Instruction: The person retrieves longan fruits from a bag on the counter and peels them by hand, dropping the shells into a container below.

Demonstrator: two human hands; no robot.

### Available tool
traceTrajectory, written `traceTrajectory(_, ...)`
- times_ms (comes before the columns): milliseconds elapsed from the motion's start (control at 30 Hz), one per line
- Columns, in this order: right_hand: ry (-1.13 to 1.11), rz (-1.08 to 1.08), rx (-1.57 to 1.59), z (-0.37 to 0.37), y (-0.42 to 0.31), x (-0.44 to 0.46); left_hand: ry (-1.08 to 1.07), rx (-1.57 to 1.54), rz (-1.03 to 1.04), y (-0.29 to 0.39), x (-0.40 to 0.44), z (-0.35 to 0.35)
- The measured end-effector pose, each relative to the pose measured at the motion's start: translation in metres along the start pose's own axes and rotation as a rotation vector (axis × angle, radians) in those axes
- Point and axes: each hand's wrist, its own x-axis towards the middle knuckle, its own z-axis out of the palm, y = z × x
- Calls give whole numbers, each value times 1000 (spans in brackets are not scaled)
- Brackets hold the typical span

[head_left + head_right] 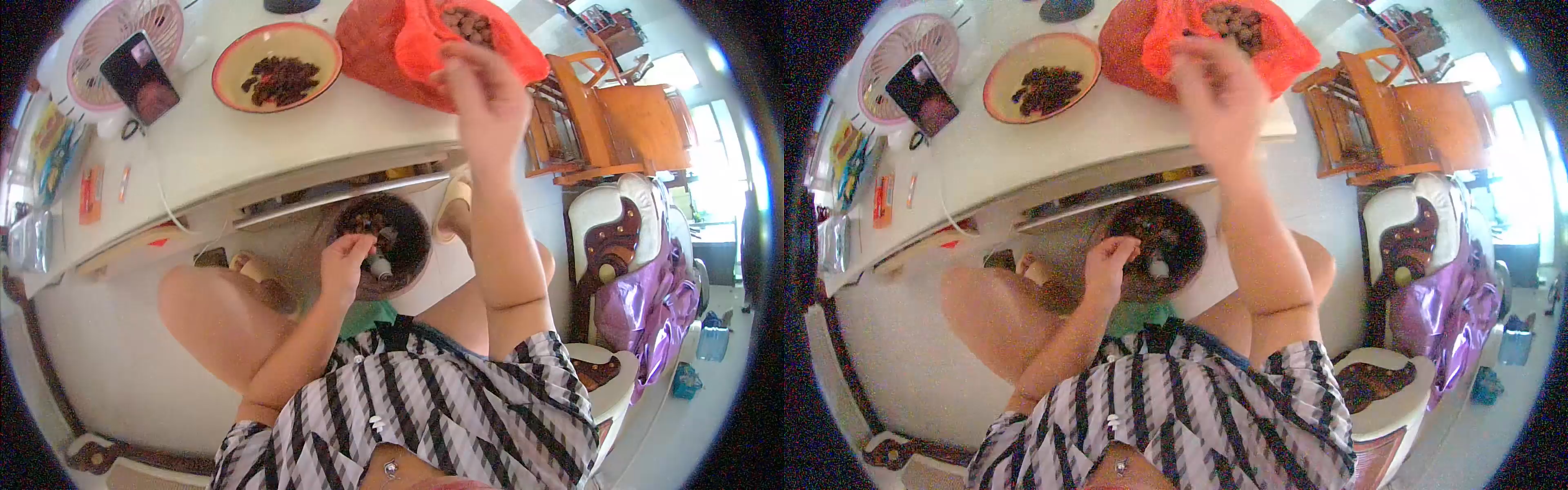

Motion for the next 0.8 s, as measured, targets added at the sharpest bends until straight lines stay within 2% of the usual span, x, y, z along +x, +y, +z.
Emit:
traceTrajectory(100,115,97,-15,-35,12,53,38,242,170,4,-3,8)
traceTrajectory(167,115,2,-166,-58,47,89,7,392,256,-4,-2,8)
traceTrajectory(233,1,3,-584,-66,55,113,-58,638,381,-24,7,-1)
traceTrajectory(267,-64,-19,-750,-69,76,127,-131,450,177,-27,8,-1)
traceTrajectory(300,-123,-37,-911,-76,87,142,-150,448,80,-8,4,6)
traceTrajectory(367,-291,60,-1214,-67,94,149,-183,427,-121,21,-7,14)
traceTrajectory(400,-350,81,-1304,-62,86,150,-158,454,-117,26,-10,16)
traceTrajectory(433,-412,103,-1392,-57,80,149,-150,458,-29,22,-10,15)
traceTrajectory(533,-469,47,-1455,-54,103,153,-151,463,198,3,-5,11)
traceTrajectory(633,-453,-41,-1416,-52,108,147,-197,498,66,11,-11,15)
traceTrajectory(733,-396,14,-1294,-59,90,139,-202,549,104,12,-11,15)
traceTrajectory(800,-273,20,-681,-71,87,129,-205,535,124,10,-12,16)
